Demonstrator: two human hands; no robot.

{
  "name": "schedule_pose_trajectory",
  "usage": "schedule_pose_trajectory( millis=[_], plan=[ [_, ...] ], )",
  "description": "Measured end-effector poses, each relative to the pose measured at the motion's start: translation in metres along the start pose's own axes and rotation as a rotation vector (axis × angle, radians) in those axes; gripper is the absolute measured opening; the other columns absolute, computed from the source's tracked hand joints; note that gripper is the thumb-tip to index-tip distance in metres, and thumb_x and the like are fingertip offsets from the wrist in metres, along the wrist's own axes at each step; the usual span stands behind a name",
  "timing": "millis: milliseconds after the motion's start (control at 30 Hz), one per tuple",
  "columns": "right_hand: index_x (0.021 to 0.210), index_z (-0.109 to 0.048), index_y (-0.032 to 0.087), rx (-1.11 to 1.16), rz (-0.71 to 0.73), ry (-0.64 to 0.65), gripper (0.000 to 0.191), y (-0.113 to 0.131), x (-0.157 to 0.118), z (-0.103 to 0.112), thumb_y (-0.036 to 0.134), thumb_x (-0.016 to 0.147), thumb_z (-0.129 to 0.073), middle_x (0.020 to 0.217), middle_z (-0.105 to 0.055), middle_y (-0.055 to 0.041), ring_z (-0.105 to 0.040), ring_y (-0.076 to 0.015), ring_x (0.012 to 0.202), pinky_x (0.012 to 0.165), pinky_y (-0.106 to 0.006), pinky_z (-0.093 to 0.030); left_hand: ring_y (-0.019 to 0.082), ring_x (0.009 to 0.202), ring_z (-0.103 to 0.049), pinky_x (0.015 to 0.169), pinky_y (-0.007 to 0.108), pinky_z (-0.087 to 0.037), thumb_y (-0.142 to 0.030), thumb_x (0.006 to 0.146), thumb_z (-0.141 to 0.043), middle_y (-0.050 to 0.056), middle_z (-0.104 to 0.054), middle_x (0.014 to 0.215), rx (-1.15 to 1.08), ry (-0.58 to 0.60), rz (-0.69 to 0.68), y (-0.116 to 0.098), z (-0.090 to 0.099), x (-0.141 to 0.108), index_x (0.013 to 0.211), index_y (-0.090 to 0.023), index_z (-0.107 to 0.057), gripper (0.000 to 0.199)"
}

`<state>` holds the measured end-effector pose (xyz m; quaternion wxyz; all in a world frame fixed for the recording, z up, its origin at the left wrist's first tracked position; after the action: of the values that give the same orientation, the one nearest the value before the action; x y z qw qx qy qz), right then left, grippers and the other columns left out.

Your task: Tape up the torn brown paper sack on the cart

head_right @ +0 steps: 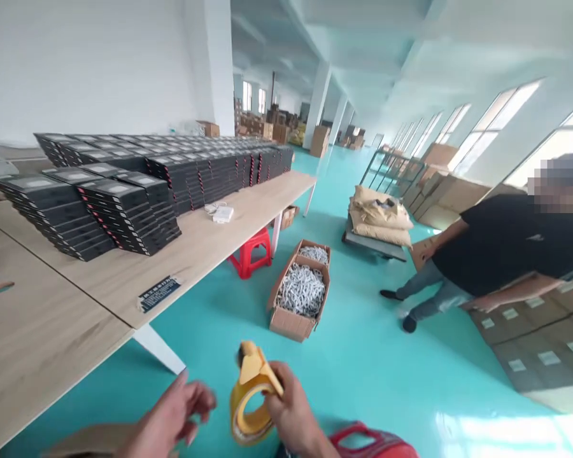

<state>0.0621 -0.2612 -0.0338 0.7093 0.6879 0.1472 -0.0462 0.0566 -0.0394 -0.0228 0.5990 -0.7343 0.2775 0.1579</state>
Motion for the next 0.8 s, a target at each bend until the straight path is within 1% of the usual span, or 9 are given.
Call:
schedule_pose_trajectory(
  millis=[67,167,233,300,433,533,600,700,800],
  plan=[
    [0.116,-0.062,0.021,-0.034,0.024,-0.085,0.048,0.006,-0.008,0.056,0.024,0.069,-0.052,0.103,-0.069,-0.0047,-0.062,-0.0244,0.097,0.085,-0.033,-0.05,0.018,0.078,-0.054,0.057,0.026,-0.038,-0.091,0.075,-0.045,0.006,-0.062,0.083,0.021,0.164,0.052,-0.021,-0.066,0.035,0.075,-0.017,-0.063,0.076],
    [0.118,-0.059,0.022,-0.14,0.021,-0.185,0.047,0.007,-0.015,0.136,0.024,0.072,-0.051,0.109,-0.067,-0.0058,-0.063,-0.0242,0.099,0.086,-0.032,-0.051,0.016,0.074,-0.052,0.054,0.024,-0.032,-0.09,0.076,-0.044,0.007,-0.062,0.081,0.115,0.272,0.149,-0.043,-0.155,0.087,0.073,-0.015,-0.063,0.077],
    [0.121,-0.056,0.022,-0.202,0.036,-0.254,0.048,0.007,-0.015,0.181,0.024,0.073,-0.051,0.11,-0.067,-0.0059,-0.063,-0.0237,0.096,0.085,-0.032,-0.052,0.016,0.071,-0.053,0.052,0.024,-0.03,-0.088,0.077,-0.045,0.007,-0.063,0.08,0.181,0.325,0.179,-0.05,-0.203,0.117,0.073,-0.015,-0.063,0.075],
    [0.123,-0.054,0.022,-0.265,0.052,-0.335,0.052,0.002,-0.01,0.22,0.022,0.072,-0.051,0.109,-0.067,-0.0051,-0.063,-0.0225,0.093,0.083,-0.032,-0.053,0.016,0.069,-0.054,0.05,0.023,-0.03,-0.086,0.076,-0.048,0.007,-0.064,0.079,0.238,0.368,0.185,-0.053,-0.241,0.144,0.073,-0.015,-0.062,0.073],
    [0.122,-0.056,0.024,-0.379,0.027,-0.484,0.056,-0.021,0.012,0.281,0.02,0.066,-0.051,0.108,-0.066,-0.004,-0.064,-0.0209,0.091,0.079,-0.029,-0.053,0.016,0.066,-0.056,0.045,0.022,-0.029,-0.085,0.072,-0.054,0.006,-0.061,0.072,0.315,0.397,0.165,-0.053,-0.295,0.2,0.071,-0.015,-0.059,0.07],
    [0.119,-0.059,0.023,-0.401,-0.023,-0.548,0.052,-0.041,0.038,0.323,0.025,0.068,-0.053,0.111,-0.067,-0.0063,-0.065,-0.0207,0.089,0.07,-0.027,-0.053,0.016,0.061,-0.055,0.042,0.023,-0.028,-0.083,0.072,-0.052,0.004,-0.059,0.068,0.374,0.378,0.136,-0.051,-0.325,0.251,0.072,-0.018,-0.055,0.066],
    [0.118,-0.06,0.023,-0.414,-0.071,-0.551,0.052,-0.048,0.062,0.351,0.028,0.067,-0.055,0.111,-0.068,-0.0069,-0.066,-0.0211,0.087,0.07,-0.027,-0.053,0.014,0.058,-0.052,0.043,0.023,-0.028,-0.077,0.077,-0.049,0.002,-0.057,0.065,0.427,0.366,0.114,-0.05,-0.341,0.289,0.071,-0.018,-0.054,0.059],
    [0.116,-0.062,0.024,-0.49,-0.135,-0.53,0.053,-0.04,0.108,0.394,0.026,0.063,-0.057,0.11,-0.069,-0.006,-0.067,-0.0228,0.091,0.075,-0.029,-0.053,0.011,0.052,-0.047,0.046,0.023,-0.028,-0.061,0.083,-0.047,0.0,-0.054,0.057,0.457,0.36,0.082,-0.06,-0.362,0.347,0.067,-0.019,-0.052,0.045],
    [0.114,-0.061,0.025,-0.574,-0.183,-0.49,0.05,-0.017,0.16,0.435,0.028,0.064,-0.059,0.107,-0.069,-0.0047,-0.067,-0.022,0.088,0.074,-0.029,-0.053,0.008,0.04,-0.036,0.042,0.024,-0.023,-0.058,0.081,-0.047,-0.001,-0.054,0.053,0.432,0.347,0.133,-0.08,-0.379,0.398,0.067,-0.019,-0.051,0.041]
  ],
)
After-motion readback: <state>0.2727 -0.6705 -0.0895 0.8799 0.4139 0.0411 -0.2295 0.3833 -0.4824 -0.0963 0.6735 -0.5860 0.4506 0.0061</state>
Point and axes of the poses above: each hand's wrist, its own x-axis towards the middle knuckle, its own z-axis out of the back of the hand, y = z × x, the point moved 5 cm from there along x, towards the middle knuckle
